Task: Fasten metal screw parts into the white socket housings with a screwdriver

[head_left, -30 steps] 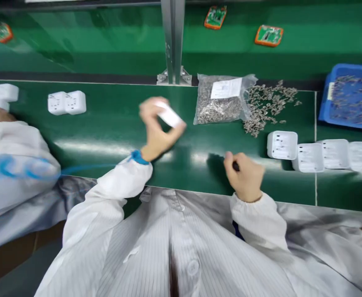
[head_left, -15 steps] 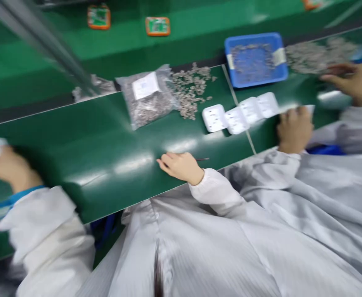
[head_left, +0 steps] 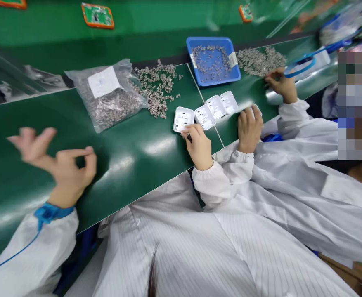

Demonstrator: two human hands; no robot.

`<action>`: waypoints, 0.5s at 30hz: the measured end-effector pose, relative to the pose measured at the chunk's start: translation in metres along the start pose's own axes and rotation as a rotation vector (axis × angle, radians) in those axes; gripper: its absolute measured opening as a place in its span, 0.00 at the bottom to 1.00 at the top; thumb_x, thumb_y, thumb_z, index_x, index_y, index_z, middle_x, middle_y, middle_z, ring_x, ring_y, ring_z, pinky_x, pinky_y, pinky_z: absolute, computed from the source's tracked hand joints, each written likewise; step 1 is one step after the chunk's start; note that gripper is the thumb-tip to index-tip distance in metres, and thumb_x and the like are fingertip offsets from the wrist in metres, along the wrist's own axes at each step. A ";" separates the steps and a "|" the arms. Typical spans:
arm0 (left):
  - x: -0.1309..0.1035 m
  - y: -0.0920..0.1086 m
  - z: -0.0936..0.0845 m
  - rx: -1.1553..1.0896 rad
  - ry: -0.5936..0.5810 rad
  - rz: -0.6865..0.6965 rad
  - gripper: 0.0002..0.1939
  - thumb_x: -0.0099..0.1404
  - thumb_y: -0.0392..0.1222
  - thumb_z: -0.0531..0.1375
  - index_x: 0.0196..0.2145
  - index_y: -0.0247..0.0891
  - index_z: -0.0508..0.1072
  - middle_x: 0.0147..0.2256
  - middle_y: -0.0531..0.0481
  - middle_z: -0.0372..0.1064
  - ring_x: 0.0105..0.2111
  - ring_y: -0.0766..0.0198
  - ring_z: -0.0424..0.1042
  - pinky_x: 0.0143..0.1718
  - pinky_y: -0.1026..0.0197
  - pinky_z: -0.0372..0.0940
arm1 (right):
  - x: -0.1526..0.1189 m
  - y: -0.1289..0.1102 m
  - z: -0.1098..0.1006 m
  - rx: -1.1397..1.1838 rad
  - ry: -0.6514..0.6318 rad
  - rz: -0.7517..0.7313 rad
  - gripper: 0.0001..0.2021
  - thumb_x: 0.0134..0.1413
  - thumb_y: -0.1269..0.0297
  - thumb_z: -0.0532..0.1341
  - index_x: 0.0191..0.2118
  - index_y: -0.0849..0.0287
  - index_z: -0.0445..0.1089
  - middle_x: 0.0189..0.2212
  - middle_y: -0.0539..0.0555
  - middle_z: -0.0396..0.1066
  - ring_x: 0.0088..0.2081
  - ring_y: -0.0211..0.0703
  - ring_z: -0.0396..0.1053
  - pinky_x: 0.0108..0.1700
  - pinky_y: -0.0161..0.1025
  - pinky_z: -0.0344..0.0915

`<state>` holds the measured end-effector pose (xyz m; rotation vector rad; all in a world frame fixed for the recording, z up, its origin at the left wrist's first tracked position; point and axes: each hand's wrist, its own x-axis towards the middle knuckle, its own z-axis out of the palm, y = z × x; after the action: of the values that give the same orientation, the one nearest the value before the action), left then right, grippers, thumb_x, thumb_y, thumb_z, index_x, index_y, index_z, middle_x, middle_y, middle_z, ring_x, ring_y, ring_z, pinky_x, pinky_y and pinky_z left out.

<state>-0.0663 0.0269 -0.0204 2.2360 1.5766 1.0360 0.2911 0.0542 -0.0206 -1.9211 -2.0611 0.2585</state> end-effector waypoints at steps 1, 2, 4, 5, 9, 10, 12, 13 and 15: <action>-0.002 0.005 0.007 0.039 0.066 0.040 0.10 0.61 0.35 0.64 0.37 0.41 0.66 0.68 0.47 0.45 0.72 0.35 0.39 0.68 0.20 0.26 | -0.005 -0.010 0.001 0.008 -0.022 -0.023 0.12 0.70 0.65 0.52 0.47 0.59 0.71 0.51 0.57 0.71 0.47 0.42 0.72 0.36 0.36 0.63; -0.003 0.012 0.014 0.054 0.084 0.082 0.12 0.61 0.36 0.65 0.40 0.41 0.67 0.67 0.44 0.50 0.71 0.38 0.46 0.70 0.24 0.35 | -0.011 -0.023 0.001 0.003 -0.050 -0.044 0.12 0.70 0.63 0.52 0.47 0.58 0.71 0.49 0.56 0.72 0.46 0.41 0.73 0.35 0.36 0.62; -0.001 0.023 0.025 -0.017 -0.031 0.112 0.19 0.64 0.42 0.64 0.52 0.41 0.66 0.65 0.39 0.56 0.69 0.42 0.52 0.71 0.29 0.42 | -0.027 -0.054 -0.001 -0.027 -0.112 -0.095 0.13 0.71 0.60 0.52 0.47 0.57 0.72 0.46 0.54 0.73 0.41 0.40 0.73 0.31 0.37 0.57; 0.001 0.027 0.028 -0.062 -0.116 0.106 0.25 0.67 0.46 0.63 0.58 0.40 0.63 0.65 0.37 0.58 0.70 0.42 0.52 0.71 0.29 0.40 | -0.035 -0.071 -0.003 -0.042 -0.149 -0.139 0.14 0.72 0.59 0.51 0.47 0.56 0.73 0.46 0.54 0.73 0.39 0.39 0.73 0.29 0.38 0.55; 0.005 0.027 0.029 -0.104 -0.466 0.139 0.30 0.73 0.58 0.50 0.69 0.48 0.56 0.67 0.44 0.59 0.72 0.42 0.47 0.71 0.26 0.29 | -0.061 -0.123 -0.001 -0.056 -0.344 -0.349 0.19 0.74 0.60 0.46 0.53 0.55 0.72 0.46 0.55 0.74 0.31 0.37 0.72 0.26 0.40 0.50; 0.005 0.025 0.027 -0.101 -0.526 0.154 0.28 0.74 0.58 0.49 0.68 0.51 0.59 0.67 0.47 0.58 0.72 0.43 0.46 0.71 0.26 0.28 | -0.063 -0.129 0.000 -0.053 -0.392 -0.364 0.20 0.74 0.60 0.45 0.53 0.56 0.72 0.45 0.56 0.75 0.29 0.36 0.72 0.26 0.41 0.50; 0.004 0.021 0.023 -0.098 -0.584 0.160 0.25 0.74 0.57 0.49 0.66 0.54 0.62 0.68 0.51 0.58 0.72 0.44 0.46 0.71 0.28 0.27 | -0.060 -0.134 0.000 -0.022 -0.470 -0.352 0.19 0.73 0.60 0.46 0.53 0.58 0.73 0.46 0.57 0.75 0.31 0.37 0.73 0.26 0.40 0.51; 0.004 0.020 0.022 -0.104 -0.585 0.149 0.25 0.75 0.56 0.49 0.66 0.54 0.62 0.68 0.52 0.58 0.72 0.45 0.46 0.72 0.29 0.27 | -0.056 -0.132 -0.003 0.023 -0.493 -0.347 0.18 0.73 0.60 0.49 0.53 0.58 0.73 0.46 0.56 0.75 0.33 0.38 0.74 0.27 0.39 0.54; 0.003 0.020 0.021 -0.131 -0.570 0.123 0.24 0.75 0.54 0.50 0.66 0.56 0.62 0.67 0.52 0.59 0.72 0.45 0.47 0.72 0.29 0.26 | -0.045 -0.125 -0.015 0.197 -0.477 -0.360 0.15 0.71 0.59 0.54 0.50 0.58 0.75 0.45 0.55 0.76 0.38 0.39 0.75 0.33 0.37 0.62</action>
<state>-0.0370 0.0258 -0.0235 2.2791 1.1061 0.4401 0.1815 -0.0018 0.0307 -1.4355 -2.5147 0.8638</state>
